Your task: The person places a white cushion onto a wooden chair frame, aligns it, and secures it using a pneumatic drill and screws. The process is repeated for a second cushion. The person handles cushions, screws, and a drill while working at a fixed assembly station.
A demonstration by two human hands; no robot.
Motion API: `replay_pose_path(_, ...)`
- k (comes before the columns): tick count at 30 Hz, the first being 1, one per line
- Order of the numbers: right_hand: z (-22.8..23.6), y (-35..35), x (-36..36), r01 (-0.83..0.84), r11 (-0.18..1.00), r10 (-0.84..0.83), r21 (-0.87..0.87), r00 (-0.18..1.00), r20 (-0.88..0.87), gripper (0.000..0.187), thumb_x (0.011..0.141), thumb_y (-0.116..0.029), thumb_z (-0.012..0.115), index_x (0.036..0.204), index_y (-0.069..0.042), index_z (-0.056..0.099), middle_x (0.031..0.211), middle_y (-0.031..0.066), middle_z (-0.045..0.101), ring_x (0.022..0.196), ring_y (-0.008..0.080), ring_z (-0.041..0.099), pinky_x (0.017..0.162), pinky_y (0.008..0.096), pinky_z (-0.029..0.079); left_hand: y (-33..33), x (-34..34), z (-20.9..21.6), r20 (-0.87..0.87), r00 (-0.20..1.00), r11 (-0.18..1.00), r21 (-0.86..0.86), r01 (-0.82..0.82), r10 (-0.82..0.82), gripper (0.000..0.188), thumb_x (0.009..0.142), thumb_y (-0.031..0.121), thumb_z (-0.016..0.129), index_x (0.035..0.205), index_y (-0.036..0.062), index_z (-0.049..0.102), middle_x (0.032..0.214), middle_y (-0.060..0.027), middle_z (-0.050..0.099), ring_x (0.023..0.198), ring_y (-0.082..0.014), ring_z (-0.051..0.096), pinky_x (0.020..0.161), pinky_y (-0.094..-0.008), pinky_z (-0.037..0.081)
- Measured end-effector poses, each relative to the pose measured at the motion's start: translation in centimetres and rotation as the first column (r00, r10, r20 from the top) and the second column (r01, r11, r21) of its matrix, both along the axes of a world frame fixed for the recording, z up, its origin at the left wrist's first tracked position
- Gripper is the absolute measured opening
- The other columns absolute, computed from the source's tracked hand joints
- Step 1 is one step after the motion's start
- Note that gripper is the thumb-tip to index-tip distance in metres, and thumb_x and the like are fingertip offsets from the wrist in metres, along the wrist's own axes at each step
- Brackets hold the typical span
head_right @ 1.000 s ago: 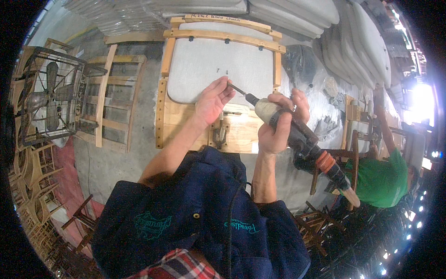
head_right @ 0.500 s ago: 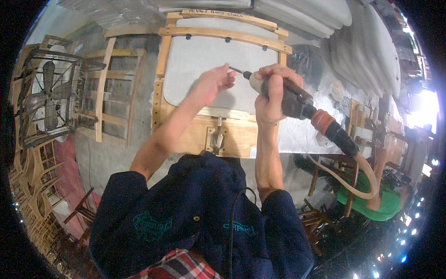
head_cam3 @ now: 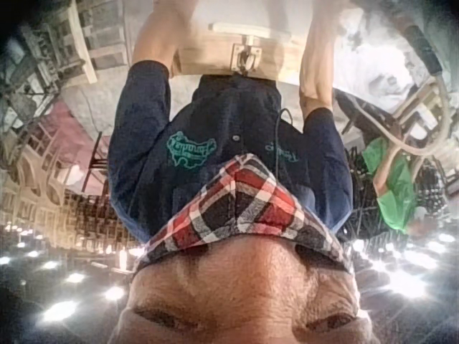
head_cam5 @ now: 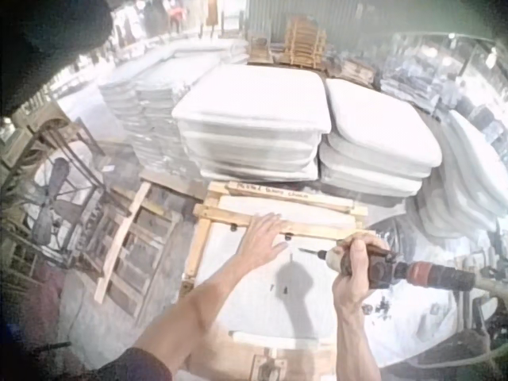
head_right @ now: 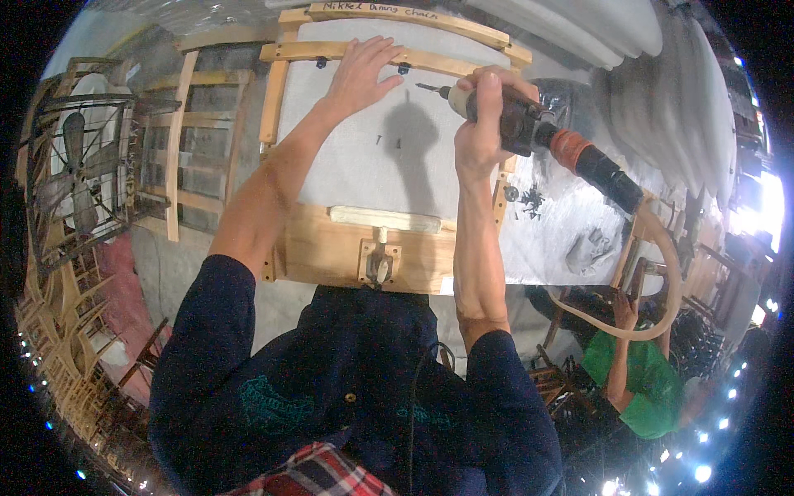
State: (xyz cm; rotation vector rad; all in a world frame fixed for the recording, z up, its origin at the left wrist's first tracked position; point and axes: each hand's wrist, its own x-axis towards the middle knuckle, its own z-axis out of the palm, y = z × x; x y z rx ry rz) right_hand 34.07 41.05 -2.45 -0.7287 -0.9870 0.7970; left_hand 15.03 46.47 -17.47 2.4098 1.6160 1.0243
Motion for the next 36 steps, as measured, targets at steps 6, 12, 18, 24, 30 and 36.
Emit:
replay_pose_path(6, -0.6, 2.5, -0.7, -0.011, 1.0, 0.01, -0.01, 1.0, -0.022, 0.011, 0.094, -0.008, 0.067, 0.098, -0.002, 0.058, 0.088, 0.0157, 0.065, 0.081, 0.0234, 0.065, 0.071, 0.0394, 0.057, 0.5, 0.1, -1.0, 0.057, 0.998, 1.0, 0.0, 0.004, -0.004, 0.048, 0.087, 0.033, 0.077, 0.129, 0.0146, 0.066, 0.14, -0.0077, 0.061, 0.136, -0.0271, 0.05, 0.118, -0.0539, 0.03)
replay_pose_path(12, -1.3, 3.6, -1.9, -0.004, 1.0, 0.003, -0.028, 0.999, -0.054, 0.01, 0.093, -0.007, 0.067, 0.097, -0.002, 0.059, 0.088, 0.0153, 0.066, 0.077, 0.0232, 0.066, 0.07, 0.0389, 0.057, 0.5, -0.1, -0.8, 0.074, 0.997, 1.0, -0.004, 0.006, -0.005, 0.047, 0.087, 0.034, 0.077, 0.128, 0.0147, 0.066, 0.137, -0.0055, 0.063, 0.134, -0.0252, 0.052, 0.117, -0.0518, 0.032)
replay_pose_path(18, -2.0, 4.4, -2.2, -0.012, 1.0, 0.012, -0.026, 1.0, -0.002, 0.008, 0.093, -0.006, 0.067, 0.096, -0.001, 0.061, 0.085, 0.0149, 0.067, 0.074, 0.0222, 0.066, 0.07, 0.0377, 0.058, 0.4, 0.1, -0.4, 0.064, 0.998, 0.999, -0.045, 0.0, 0.003, 0.047, 0.087, 0.035, 0.077, 0.13, 0.0172, 0.068, 0.139, -0.0049, 0.062, 0.135, -0.0218, 0.051, 0.121, -0.047, 0.029)
replay_pose_path(24, -2.6, 4.7, -2.4, -0.004, 1.0, 0.004, -0.012, 0.999, 0.038, 0.007, 0.093, -0.005, 0.066, 0.094, 0.0, 0.062, 0.082, 0.0149, 0.067, 0.072, 0.0217, 0.066, 0.069, 0.0368, 0.058, 0.3, 0.1, -0.4, 0.029, 0.999, 0.999, -0.037, -0.022, 0.023, 0.049, 0.088, 0.038, 0.077, 0.132, 0.0183, 0.068, 0.139, -0.0035, 0.063, 0.135, -0.0206, 0.051, 0.121, -0.0458, 0.029)
replay_pose_path(30, -3.1, 5.3, -2.2, -0.018, 0.999, 0.014, 0.051, 0.998, 0.067, 0.007, 0.093, -0.005, 0.067, 0.096, 0.0, 0.062, 0.081, 0.0135, 0.068, 0.071, 0.0207, 0.068, 0.069, 0.0351, 0.059, 0.4, 0.2, -0.5, -0.041, 0.998, 0.997, -0.051, -0.054, 0.052, 0.047, 0.091, 0.042, 0.074, 0.132, 0.0198, 0.068, 0.139, -0.002, 0.062, 0.135, -0.0191, 0.051, 0.122, -0.045, 0.028)
replay_pose_path(36, -3.5, 5.8, -2.6, -0.002, 0.997, -0.012, 0.073, 0.98, 0.2, 0.009, 0.094, -0.005, 0.068, 0.099, 0.0, 0.062, 0.081, 0.0112, 0.069, 0.072, 0.018, 0.07, 0.071, 0.033, 0.058, 0.5, 0.4, -0.7, -0.021, 0.997, 0.997, -0.036, -0.071, 0.071, 0.042, 0.091, 0.036, 0.075, 0.129, 0.0196, 0.07, 0.136, -0.0021, 0.065, 0.134, -0.0201, 0.052, 0.121, -0.0446, 0.029)
